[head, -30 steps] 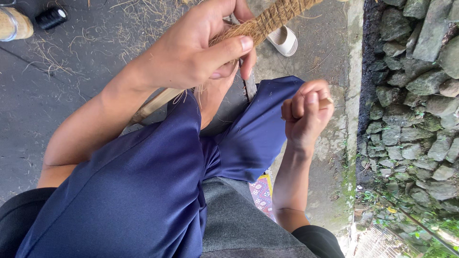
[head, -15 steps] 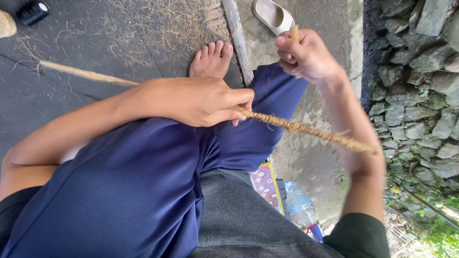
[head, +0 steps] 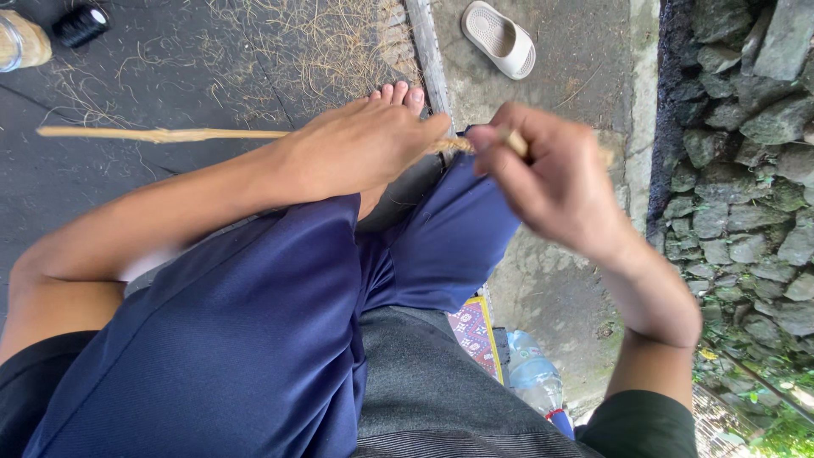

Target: The person sits on the ground and wraps black thread tightly around a thick coir rope, using a small wooden stick as a bobbin to wind the thread in coils along the rope. They pull the thread taut, reposition the rope, and continue wrapping successive sections.

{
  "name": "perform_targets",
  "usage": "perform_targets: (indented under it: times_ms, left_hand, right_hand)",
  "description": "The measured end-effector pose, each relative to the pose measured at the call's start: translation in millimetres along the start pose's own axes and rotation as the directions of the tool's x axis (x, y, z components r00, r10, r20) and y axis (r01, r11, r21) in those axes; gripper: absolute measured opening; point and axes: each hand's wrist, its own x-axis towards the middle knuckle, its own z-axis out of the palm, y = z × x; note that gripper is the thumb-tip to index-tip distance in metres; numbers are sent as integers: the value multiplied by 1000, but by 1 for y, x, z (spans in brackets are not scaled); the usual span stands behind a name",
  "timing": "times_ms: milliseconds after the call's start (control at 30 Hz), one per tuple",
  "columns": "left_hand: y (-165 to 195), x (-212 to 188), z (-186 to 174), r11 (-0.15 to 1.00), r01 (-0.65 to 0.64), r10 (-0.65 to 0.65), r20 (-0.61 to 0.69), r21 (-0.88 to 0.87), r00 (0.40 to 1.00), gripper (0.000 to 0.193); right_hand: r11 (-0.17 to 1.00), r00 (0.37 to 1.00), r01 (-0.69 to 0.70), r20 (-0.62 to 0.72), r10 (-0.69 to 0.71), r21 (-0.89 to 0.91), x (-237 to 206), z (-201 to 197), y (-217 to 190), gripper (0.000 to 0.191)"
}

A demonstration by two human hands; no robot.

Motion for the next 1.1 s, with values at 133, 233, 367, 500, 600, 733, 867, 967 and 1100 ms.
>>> perform_targets:
  times_ms: [133, 233, 367, 500, 600, 733, 867, 967, 1100]
  left_hand:
    - [8, 12, 0, 965, -98, 163, -269, 241, 949, 35]
    - [6, 14, 1, 963, -163, 235, -368, 216, 900, 36]
    - [-12, 30, -20, 951, -164, 54, -380, -263, 923, 20]
    - [-25, 27, -50, 721, -373, 34, -509, -583, 860, 16]
    - [-26, 17, -68, 642, -374, 42, -456, -669, 889, 20]
    - [-16, 6, -79, 485, -351, 53, -374, -801, 926, 22]
    - [-4, -2, -87, 281, -346, 103, -330, -895, 938, 26]
    - [8, -11, -88, 201, -320, 99, -305, -926, 947, 29]
    - [13, -19, -94, 116, -278, 106, -267, -953, 958, 29]
  right_hand:
    - [992, 987, 112, -110, -118, -52, 8, 10, -8, 26]
    - [994, 986, 28, -162, -45, -101, 5, 11, -6, 25]
    - [957, 950, 143, -236, -204, -252, -12, 31, -5, 30]
    - [910, 846, 228, -393, -361, -346, -20, 52, 7, 36]
    - [913, 762, 275, -511, -398, -300, -28, 57, 15, 36]
    - [917, 700, 363, -602, -385, -165, -34, 66, 23, 40]
    - [905, 619, 424, -728, -294, -5, -42, 66, 32, 46]
    - [845, 625, 520, -731, -274, 127, -47, 72, 42, 47]
    - [813, 681, 419, -732, 13, 404, -54, 80, 63, 51]
